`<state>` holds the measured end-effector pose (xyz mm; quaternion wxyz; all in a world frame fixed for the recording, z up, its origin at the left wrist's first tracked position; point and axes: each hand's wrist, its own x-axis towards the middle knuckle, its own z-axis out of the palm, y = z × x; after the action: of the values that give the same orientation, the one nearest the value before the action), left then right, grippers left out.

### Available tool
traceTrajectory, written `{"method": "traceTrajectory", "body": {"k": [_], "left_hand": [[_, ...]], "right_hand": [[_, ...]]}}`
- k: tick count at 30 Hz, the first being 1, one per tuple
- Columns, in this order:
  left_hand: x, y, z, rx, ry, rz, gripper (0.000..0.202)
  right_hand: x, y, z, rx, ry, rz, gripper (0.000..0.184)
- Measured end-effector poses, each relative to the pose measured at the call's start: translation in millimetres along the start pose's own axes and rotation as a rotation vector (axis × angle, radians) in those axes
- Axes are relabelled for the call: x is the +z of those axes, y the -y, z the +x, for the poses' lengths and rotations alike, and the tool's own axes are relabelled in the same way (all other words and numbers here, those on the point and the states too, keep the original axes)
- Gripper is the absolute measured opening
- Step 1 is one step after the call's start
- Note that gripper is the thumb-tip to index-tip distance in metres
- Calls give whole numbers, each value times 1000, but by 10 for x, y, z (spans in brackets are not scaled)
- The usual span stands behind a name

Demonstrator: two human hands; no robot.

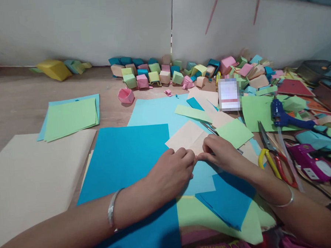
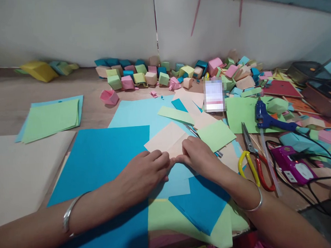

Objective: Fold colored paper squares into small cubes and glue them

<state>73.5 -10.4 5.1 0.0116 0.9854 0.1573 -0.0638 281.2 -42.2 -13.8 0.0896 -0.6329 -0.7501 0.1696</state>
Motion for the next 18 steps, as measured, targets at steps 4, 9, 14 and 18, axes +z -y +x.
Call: {"method": "traceTrajectory", "body": {"k": [4,9,14,18], "left_hand": [[-4,3,2,-18,13,-18,27],[-41,19,-22,-25,47,-48,18],[-105,16,-69,-49,108,-91,12],[-141,41,-133,-115,67,-100,15]], "right_hand": [[-70,22,-1,39,45,57,28],[-141,-6,-20,32,79,136,20],[-212,-33,-27,-4,127,170,20],[-229,-56,-28,-20,156,200,19]]}}
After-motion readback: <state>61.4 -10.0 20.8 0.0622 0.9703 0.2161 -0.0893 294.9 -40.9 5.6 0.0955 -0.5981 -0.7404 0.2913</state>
